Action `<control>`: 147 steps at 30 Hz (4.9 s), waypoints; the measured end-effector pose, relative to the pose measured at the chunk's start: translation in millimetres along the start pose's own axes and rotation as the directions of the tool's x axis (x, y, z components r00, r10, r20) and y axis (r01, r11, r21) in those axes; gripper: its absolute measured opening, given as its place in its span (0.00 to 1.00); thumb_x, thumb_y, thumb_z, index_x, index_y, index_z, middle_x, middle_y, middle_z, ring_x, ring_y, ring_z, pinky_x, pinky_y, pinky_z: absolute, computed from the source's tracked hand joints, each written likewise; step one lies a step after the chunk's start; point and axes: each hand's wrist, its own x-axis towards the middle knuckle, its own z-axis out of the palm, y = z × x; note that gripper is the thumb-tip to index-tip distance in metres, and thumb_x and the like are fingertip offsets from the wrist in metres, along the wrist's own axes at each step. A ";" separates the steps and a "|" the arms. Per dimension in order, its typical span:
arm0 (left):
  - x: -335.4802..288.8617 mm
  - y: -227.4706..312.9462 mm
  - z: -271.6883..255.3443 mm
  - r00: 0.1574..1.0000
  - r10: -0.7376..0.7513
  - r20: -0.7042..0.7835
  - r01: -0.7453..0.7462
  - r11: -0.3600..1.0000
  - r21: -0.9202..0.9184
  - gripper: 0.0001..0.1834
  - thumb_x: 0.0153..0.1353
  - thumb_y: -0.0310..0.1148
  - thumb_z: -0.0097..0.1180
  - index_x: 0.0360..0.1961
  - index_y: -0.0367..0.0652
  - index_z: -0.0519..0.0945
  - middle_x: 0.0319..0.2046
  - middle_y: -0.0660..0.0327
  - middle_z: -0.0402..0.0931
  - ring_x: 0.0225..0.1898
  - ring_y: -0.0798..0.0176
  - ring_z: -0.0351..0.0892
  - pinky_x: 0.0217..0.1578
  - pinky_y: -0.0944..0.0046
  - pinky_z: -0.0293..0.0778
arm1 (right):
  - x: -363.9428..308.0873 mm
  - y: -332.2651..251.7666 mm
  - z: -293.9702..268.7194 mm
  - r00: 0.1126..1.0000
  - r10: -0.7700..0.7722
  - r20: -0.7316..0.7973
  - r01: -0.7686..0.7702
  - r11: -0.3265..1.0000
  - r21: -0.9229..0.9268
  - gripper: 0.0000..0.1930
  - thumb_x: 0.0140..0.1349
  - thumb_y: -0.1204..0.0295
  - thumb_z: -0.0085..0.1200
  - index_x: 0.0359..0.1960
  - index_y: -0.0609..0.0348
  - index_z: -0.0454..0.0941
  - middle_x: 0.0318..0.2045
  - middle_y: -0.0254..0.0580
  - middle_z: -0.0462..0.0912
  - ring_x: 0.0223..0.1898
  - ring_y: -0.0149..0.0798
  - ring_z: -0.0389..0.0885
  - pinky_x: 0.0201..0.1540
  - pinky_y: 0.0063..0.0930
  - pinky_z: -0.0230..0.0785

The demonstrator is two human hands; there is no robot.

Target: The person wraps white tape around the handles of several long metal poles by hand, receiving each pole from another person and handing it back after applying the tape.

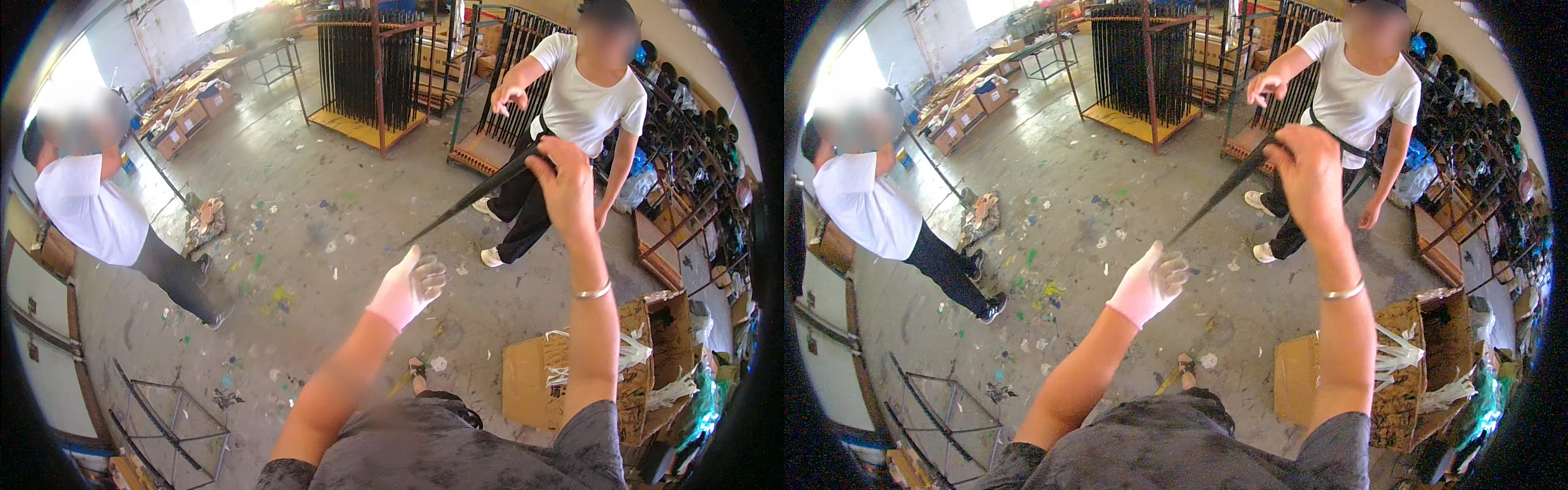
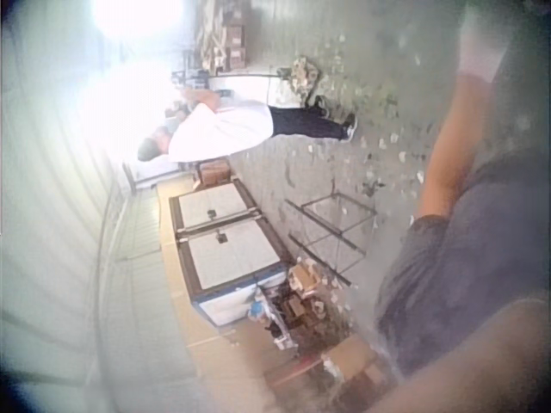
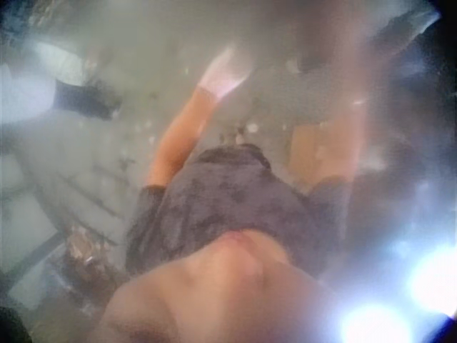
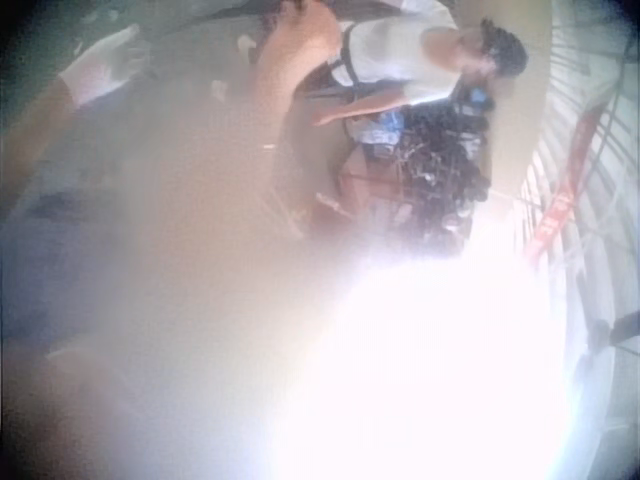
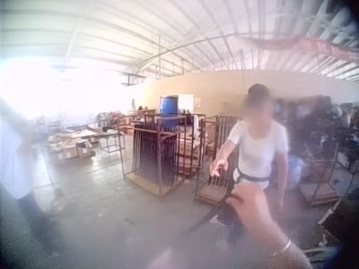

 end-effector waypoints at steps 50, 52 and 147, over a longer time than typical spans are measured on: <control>-196.6 -90.1 -224.0 0.718 0.300 -0.629 -0.515 0.836 -0.189 0.27 0.69 0.43 0.43 0.59 0.30 0.65 0.62 0.42 0.62 0.63 0.47 0.62 0.61 0.54 0.60 | -550.5 45.2 50.1 -0.414 0.383 0.826 -0.898 -0.028 -0.438 0.07 0.52 0.78 0.55 0.34 0.60 0.75 0.23 0.40 0.79 0.24 0.35 0.78 0.24 0.32 0.72; -190.3 -83.0 -221.2 0.740 0.285 -0.609 -0.472 0.865 -0.169 0.27 0.69 0.43 0.43 0.59 0.30 0.64 0.62 0.42 0.63 0.62 0.47 0.63 0.61 0.54 0.61 | -562.0 42.6 53.9 -0.365 0.437 0.822 -0.925 -0.068 -0.374 0.08 0.51 0.79 0.56 0.35 0.61 0.75 0.23 0.41 0.80 0.24 0.36 0.78 0.23 0.32 0.72; -184.8 -45.6 -204.8 0.688 0.433 -0.582 -0.560 0.827 -0.048 0.20 0.67 0.43 0.49 0.51 0.39 0.69 0.45 0.52 0.72 0.44 0.53 0.73 0.42 0.54 0.73 | -548.2 -16.8 90.9 -0.432 0.297 0.852 -0.878 0.079 -0.473 0.06 0.59 0.73 0.55 0.36 0.59 0.76 0.24 0.40 0.83 0.19 0.33 0.79 0.19 0.27 0.71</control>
